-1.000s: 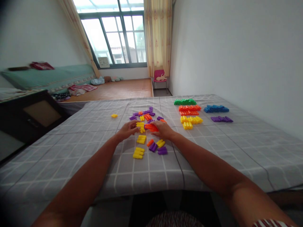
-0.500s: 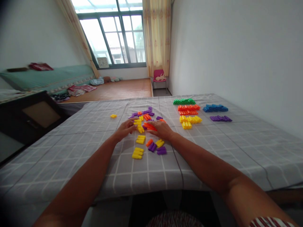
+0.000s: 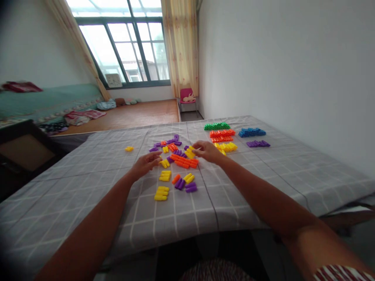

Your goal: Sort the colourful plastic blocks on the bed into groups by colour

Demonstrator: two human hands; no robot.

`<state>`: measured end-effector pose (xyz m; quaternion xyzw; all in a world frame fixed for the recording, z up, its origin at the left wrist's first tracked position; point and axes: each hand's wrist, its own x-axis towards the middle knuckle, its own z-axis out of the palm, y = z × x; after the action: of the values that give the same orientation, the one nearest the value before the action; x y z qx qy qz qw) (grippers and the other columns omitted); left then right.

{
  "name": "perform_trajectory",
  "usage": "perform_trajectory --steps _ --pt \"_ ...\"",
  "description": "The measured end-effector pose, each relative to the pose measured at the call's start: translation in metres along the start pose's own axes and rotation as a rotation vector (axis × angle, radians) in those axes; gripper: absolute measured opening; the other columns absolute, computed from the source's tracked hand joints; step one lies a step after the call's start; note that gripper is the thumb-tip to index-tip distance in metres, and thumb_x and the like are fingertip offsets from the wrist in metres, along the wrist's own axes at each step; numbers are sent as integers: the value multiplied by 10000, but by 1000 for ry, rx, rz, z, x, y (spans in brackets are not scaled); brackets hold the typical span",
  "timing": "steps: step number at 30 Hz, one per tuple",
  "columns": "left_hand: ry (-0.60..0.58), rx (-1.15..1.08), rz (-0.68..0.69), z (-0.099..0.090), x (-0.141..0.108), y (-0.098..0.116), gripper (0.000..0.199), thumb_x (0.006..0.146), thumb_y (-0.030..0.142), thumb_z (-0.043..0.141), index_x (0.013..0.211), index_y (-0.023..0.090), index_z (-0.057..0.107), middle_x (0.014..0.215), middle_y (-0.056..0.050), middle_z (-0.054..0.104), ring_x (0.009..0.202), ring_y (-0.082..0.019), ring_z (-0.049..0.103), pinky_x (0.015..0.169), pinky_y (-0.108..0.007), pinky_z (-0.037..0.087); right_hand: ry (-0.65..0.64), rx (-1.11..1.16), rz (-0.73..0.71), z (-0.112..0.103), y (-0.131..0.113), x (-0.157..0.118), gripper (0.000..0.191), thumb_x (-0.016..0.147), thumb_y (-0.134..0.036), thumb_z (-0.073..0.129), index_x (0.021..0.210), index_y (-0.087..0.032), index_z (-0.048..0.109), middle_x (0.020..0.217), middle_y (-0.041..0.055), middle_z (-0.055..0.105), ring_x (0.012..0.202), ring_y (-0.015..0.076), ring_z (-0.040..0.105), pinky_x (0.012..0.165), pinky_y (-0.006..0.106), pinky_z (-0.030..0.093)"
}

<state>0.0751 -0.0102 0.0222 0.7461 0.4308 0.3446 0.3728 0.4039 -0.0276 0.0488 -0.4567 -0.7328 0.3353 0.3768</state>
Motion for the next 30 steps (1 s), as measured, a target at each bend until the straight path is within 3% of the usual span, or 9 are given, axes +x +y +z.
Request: perform_trajectory --steps 3,6,8,11,16,19,24,27,30 --pt "71 53 17 -5 5 -10 558 791 537 600 1207 165 616 974 -80 707 729 -154 634 519 -218 471 178 -75 163 -72 35 -27 320 761 -410 666 954 -155 654 860 74 706 679 158 660 627 287 550" --pt "91 101 8 -4 6 -10 548 796 546 588 1191 169 634 988 -80 721 734 -165 644 516 -220 475 304 -203 352 -116 75 -54 290 710 -393 705 857 -153 637 696 58 686 563 151 621 525 266 511" --pt "112 128 1 -4 5 -7 536 797 544 584 1173 166 646 980 -77 725 762 -177 654 544 -229 490 322 -281 430 -125 96 -66 279 705 -401 700 814 -156 623 636 46 674 522 152 601 484 256 474" --pt "184 176 11 -10 4 -4 491 802 519 578 1129 164 668 965 -66 729 803 -183 665 649 -256 521 318 -421 449 -119 108 -70 306 731 -456 659 789 -158 622 619 39 672 521 159 597 485 254 430" --pt "282 279 11 -26 2 -10 427 838 453 513 1109 165 673 899 -55 736 756 -178 670 694 -287 531 366 -759 350 -109 88 -65 357 829 -506 535 760 -171 639 690 67 683 615 189 612 547 276 384" --pt "263 417 33 -29 3 -15 348 838 377 511 1070 192 693 913 -45 739 809 -189 670 760 -307 530 441 -845 181 -95 60 -56 348 880 -467 469 816 -178 652 773 79 691 651 192 609 573 282 380" --pt "146 596 138 -19 5 -24 309 818 277 536 1075 229 701 1095 -55 707 1035 -222 626 963 -380 472 102 -608 -172 -24 7 -14 238 876 -367 525 907 -179 667 832 49 696 653 148 601 626 255 430" --pt "59 625 185 -14 3 -27 354 794 284 583 1130 225 678 1183 -77 671 1139 -255 578 1027 -418 429 2 -558 -278 25 -10 23 189 869 -252 531 963 -166 671 897 54 702 708 143 616 678 251 452" --pt "40 603 156 -13 -1 -26 402 752 240 629 1153 217 658 1185 -85 661 1115 -256 591 1016 -412 440 -85 -552 -324 65 -18 55 196 839 -161 549 989 -163 676 943 57 707 759 146 631 723 257 465"
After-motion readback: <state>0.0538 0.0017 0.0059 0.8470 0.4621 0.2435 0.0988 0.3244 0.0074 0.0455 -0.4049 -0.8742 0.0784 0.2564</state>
